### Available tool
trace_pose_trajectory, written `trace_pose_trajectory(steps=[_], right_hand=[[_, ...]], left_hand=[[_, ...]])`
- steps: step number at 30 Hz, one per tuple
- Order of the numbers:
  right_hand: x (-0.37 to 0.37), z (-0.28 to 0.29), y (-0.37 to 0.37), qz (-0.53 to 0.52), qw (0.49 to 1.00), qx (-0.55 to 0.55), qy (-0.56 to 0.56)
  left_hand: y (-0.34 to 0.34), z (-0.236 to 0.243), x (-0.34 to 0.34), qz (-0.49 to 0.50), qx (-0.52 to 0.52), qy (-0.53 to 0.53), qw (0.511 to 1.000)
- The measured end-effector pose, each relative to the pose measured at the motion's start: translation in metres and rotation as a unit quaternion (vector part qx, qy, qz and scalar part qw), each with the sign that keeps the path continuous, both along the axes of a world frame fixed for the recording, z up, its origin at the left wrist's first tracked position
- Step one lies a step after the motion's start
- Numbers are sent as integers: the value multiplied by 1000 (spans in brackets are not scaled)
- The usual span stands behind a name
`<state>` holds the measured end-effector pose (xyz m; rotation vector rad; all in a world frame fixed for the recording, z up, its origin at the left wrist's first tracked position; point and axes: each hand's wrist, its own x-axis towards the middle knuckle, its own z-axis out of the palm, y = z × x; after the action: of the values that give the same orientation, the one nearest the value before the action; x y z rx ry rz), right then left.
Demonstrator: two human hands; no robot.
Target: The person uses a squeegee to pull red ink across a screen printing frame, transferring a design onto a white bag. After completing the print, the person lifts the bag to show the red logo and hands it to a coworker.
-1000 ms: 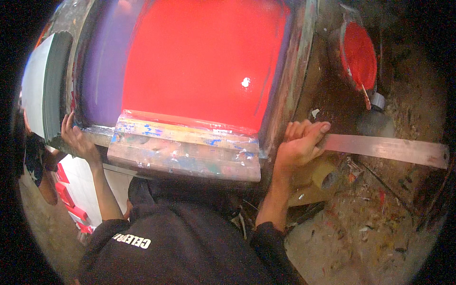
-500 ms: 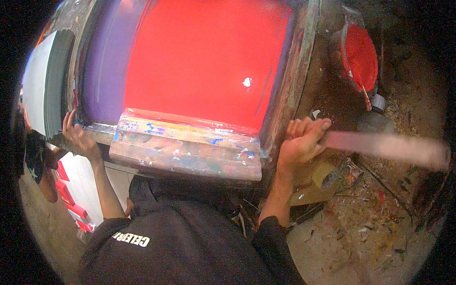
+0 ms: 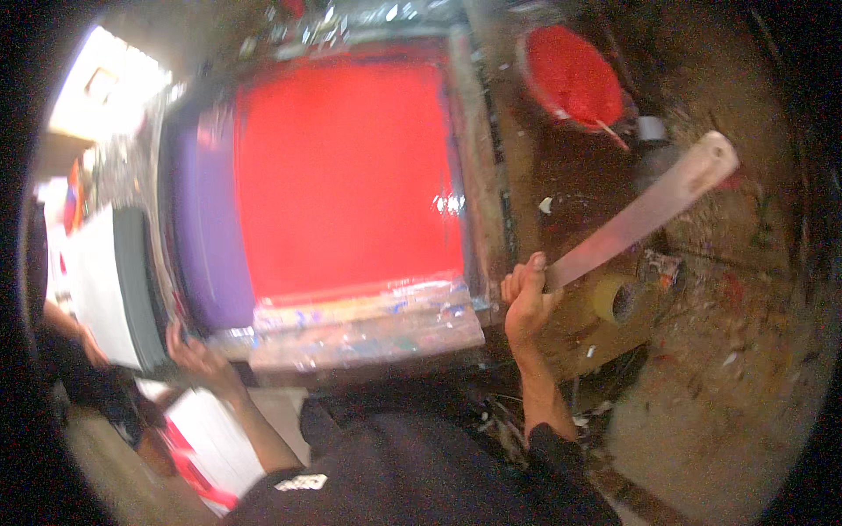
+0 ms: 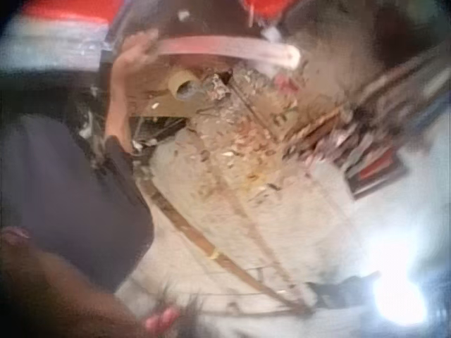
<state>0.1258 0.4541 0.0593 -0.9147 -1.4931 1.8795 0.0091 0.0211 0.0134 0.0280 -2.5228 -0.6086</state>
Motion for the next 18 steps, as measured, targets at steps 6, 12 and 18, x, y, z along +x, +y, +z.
trace_pose_trajectory(steps=[6, 12, 18], right_hand=[[-12, 0, 12, -29, 997, -41, 52], [-20, -4, 18, -5, 994, -60, 92], [-22, -11, 16, -4, 996, -40, 85]], left_hand=[[3, 0, 3, -6, 8, -7, 1000], [0, 2, 4, -7, 15, -21, 1000], [-5, -4, 5, -3, 14, -19, 1000]])
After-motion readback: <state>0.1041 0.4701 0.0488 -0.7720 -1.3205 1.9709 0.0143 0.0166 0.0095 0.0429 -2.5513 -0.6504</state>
